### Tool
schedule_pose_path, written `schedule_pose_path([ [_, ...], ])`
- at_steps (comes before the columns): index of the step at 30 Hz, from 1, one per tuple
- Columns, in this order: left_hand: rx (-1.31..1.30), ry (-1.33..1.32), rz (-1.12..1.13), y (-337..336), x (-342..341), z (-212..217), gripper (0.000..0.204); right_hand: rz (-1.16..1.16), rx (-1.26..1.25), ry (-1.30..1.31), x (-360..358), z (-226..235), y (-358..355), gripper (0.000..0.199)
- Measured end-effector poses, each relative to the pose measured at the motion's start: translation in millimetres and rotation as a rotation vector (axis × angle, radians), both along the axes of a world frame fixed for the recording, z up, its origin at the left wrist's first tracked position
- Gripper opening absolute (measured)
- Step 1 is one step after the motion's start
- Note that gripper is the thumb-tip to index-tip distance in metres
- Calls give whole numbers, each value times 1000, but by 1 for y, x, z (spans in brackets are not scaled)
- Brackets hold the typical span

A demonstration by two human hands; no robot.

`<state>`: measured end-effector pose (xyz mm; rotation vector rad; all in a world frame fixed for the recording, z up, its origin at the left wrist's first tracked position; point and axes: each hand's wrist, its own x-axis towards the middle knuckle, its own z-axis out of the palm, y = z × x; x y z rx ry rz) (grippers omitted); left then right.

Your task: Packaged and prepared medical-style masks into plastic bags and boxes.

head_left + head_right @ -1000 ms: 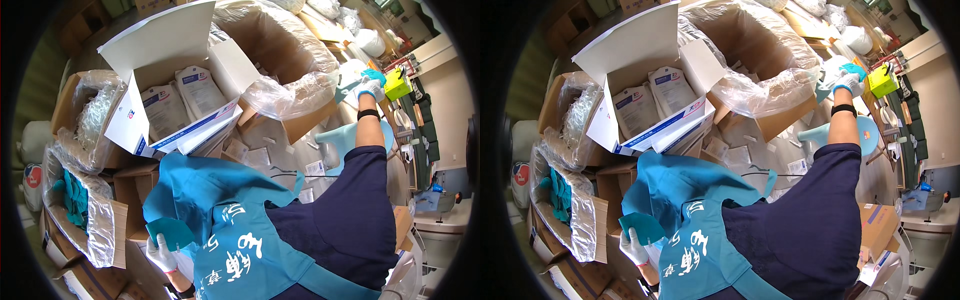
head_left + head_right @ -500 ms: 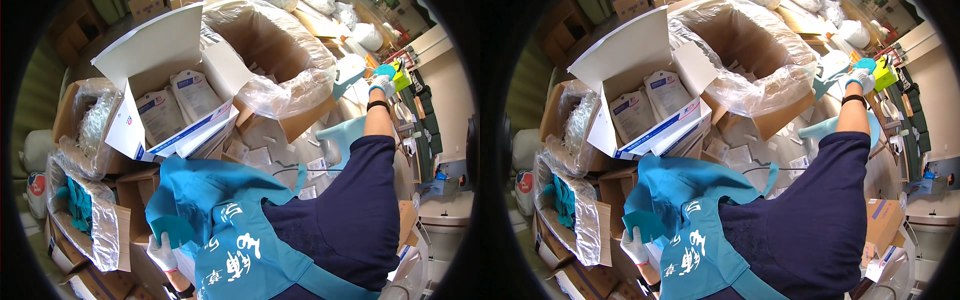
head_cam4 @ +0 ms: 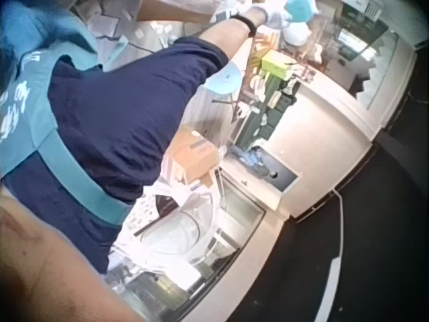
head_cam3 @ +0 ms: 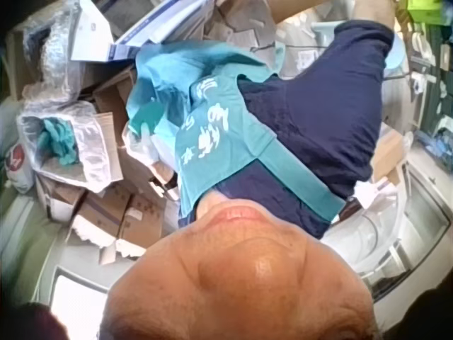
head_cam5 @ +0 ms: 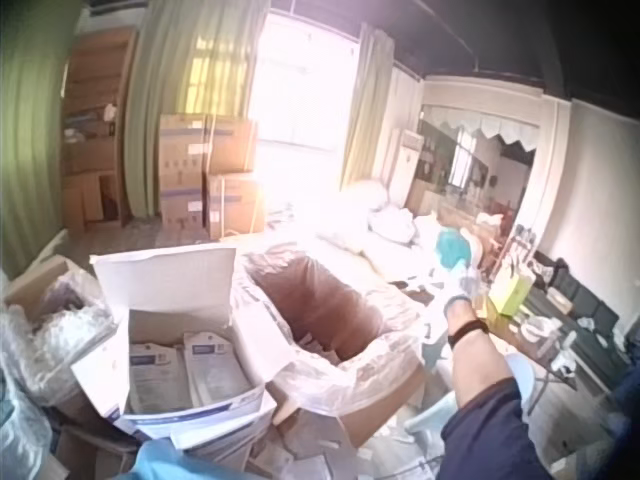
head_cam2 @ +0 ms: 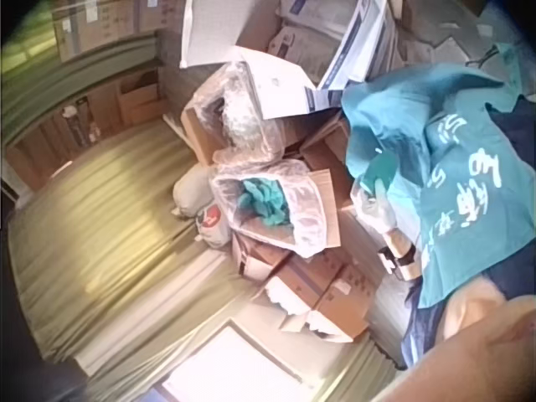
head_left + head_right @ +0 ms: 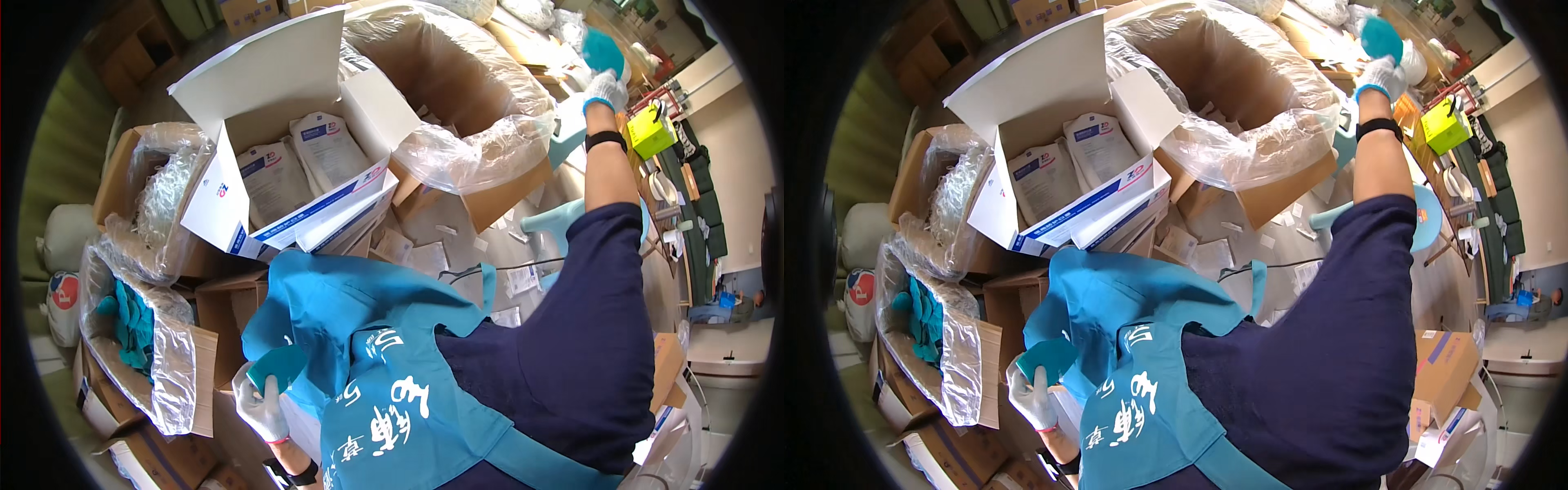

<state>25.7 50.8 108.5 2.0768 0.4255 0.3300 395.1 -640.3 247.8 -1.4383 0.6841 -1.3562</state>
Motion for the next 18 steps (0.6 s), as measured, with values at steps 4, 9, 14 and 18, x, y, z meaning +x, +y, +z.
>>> schedule_pose_path([
  [4,-153,23,90,3,-15,-9,21,-225,-62,424,-6,-12,-20,34],
  [9,-272,72,90,8,-22,-3,19,260,132,156,-20,-4,25,35],
  [14,-164,-56,26,20,1,17,19,1109,136,-243,-8,23,156,40],
  [18,-250,-232,8,7,32,49,20,1694,193,-233,-38,33,291,46],
])
